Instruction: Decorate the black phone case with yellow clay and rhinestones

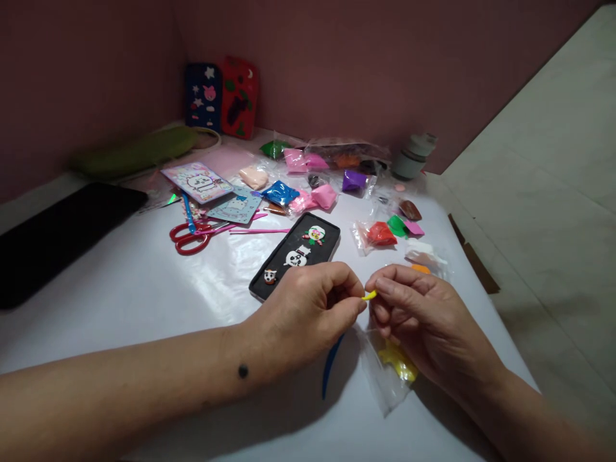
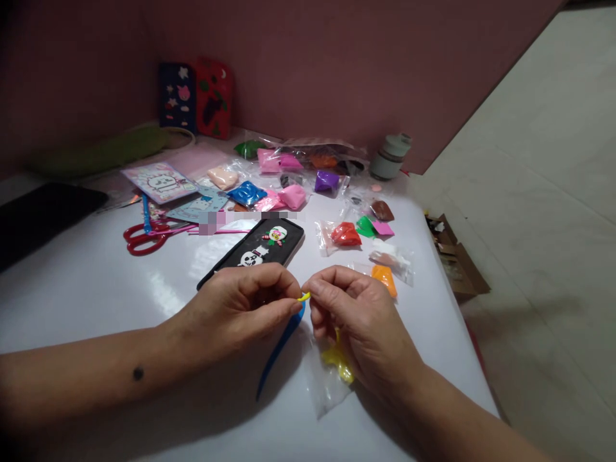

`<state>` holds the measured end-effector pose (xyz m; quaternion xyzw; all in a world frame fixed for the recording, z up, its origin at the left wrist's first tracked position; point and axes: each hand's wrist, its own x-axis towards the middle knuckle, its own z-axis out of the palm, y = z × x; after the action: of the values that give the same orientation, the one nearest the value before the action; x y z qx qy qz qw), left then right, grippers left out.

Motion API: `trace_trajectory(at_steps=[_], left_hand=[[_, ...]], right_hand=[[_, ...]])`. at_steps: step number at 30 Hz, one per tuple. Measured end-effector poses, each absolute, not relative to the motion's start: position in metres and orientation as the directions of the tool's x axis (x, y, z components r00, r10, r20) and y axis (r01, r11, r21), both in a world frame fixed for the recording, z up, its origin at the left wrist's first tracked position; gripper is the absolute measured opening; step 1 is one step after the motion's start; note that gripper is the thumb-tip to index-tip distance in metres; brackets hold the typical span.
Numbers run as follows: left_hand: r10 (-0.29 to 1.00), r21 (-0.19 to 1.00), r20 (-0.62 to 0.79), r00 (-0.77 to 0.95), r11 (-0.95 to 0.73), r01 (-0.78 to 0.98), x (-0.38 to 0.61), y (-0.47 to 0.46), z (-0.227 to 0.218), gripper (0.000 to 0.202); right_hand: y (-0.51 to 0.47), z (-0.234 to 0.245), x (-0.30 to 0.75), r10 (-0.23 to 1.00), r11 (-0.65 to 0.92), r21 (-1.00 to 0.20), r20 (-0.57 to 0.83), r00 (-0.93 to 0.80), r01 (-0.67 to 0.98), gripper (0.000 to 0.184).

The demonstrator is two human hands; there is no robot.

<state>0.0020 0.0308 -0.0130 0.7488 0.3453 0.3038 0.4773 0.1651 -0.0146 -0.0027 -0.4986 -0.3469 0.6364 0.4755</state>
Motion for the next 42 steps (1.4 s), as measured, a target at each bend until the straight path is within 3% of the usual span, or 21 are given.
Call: trace_trajectory(at_steps=[12,19,26,38,42], left_hand=[[0.82,0.891,0.229,0.525,-0.393,0.226,-0.0009,0.03,-0.0087,0.009],[0.823,0.86,0.269,0.5,-0.439,0.26,-0.0008,0.0311,-0.0065,0.01],[0.785,0.806,0.335,0.521,-0.525,0.272,-0.0008,0.0299,-0.0104,0.009],[0.806,0.858,0.249,0.537,-0.441,0.264,-0.0009,0.0293,-0.0114,0.007],[0.794,0.837,0.299,0.53,-0.485,0.254,-0.0016,0.0304,-0.0131,0.008]], right_hand=[[-0.0139,0.0025,0.1642,0.956,-0.241,-0.936,-0.275,0.104,-0.258,0.018],[-0.0182,0.0052,0.1603,0.92,-0.381,-0.875,-0.392,-0.024,-0.3,0.02],[-0.017,0.0017,0.1586,0.929,-0.362,-0.904,-0.37,-0.006,-0.229,0.019],[-0.0135,0.0035,0.1605,0.925,-0.365,-0.899,-0.379,0.012,-0.243,0.021],[-0.0133,0.0037,0.161,0.924,-0.37,-0.892,-0.382,-0.004,-0.259,0.021]])
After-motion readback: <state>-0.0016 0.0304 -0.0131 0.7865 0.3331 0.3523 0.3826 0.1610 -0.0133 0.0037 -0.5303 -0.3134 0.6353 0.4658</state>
